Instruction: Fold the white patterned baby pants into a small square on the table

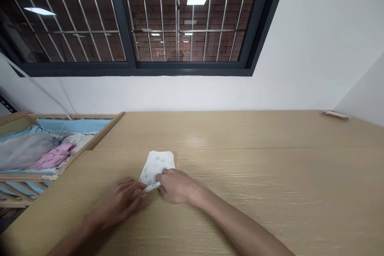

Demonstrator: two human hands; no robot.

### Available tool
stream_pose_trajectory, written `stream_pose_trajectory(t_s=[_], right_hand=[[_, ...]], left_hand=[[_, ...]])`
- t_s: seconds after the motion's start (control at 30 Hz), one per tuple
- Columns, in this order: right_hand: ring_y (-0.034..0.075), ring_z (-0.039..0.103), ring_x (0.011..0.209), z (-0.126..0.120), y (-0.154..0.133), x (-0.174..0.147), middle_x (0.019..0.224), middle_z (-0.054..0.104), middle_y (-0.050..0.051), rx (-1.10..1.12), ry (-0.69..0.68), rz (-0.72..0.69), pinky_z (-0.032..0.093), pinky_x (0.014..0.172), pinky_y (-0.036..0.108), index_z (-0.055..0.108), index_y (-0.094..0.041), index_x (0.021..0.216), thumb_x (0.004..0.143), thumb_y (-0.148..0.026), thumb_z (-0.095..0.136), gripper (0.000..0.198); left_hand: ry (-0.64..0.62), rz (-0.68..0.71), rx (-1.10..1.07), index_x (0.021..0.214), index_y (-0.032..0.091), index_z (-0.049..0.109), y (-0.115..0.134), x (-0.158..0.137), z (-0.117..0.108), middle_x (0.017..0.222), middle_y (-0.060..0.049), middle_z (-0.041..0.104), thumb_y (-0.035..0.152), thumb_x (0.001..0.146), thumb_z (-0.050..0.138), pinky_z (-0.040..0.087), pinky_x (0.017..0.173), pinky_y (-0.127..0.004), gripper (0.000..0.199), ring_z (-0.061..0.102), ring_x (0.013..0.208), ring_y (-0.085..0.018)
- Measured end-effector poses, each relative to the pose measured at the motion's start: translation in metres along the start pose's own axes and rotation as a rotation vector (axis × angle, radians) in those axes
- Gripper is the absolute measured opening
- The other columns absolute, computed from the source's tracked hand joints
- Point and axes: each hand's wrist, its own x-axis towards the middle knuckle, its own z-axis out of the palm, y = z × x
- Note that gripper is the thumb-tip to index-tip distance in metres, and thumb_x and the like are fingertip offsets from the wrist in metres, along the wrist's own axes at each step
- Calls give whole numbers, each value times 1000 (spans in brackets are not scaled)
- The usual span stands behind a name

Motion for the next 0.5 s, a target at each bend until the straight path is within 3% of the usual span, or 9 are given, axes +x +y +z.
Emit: stream_pose_trajectory(t_s=[0.1, 0.17, 0.23, 0.33, 0.5], right_hand=[[20, 61, 83, -10, 9, -1, 96, 66, 8, 162, -50, -40, 41, 66, 27, 64, -18, 100, 93, -21, 49, 17], [19, 60, 88, -12, 18, 1, 102, 65, 8, 244, -23, -68, 42, 71, 27, 65, -18, 100, 94, -23, 51, 16], [19, 59, 89, -11, 29, 5, 103, 64, 8, 283, 28, -58, 41, 72, 27, 64, -18, 99, 95, -28, 52, 15], [17, 55, 75, -9, 41, 12, 86, 62, 4, 326, 78, 47, 37, 64, 26, 60, -20, 100, 99, -37, 47, 22], [18, 56, 76, 4, 54, 23, 86, 63, 2, 390, 227, 140, 36, 64, 26, 54, -22, 101, 102, -43, 40, 25]], left_hand=[[49, 11, -139, 118, 26, 62, -11, -3, 0, 122, -6, 66, 34, 93, 56, 48, 99, -37, 27, 60, 114, -24], [61, -58, -229, 118, 27, 63, -17, -3, 2, 123, -5, 66, 33, 94, 52, 46, 102, -38, 27, 59, 116, -24], [56, -166, -330, 117, 26, 63, -20, 0, 5, 118, -5, 68, 36, 97, 47, 47, 99, -37, 27, 61, 111, -24], [41, -312, -506, 107, 23, 64, -20, 8, 8, 106, -6, 70, 46, 99, 43, 50, 89, -34, 32, 65, 100, -24], [116, -418, -702, 98, 18, 62, -25, 23, 16, 94, -6, 71, 55, 96, 45, 51, 75, -30, 40, 66, 91, -23]])
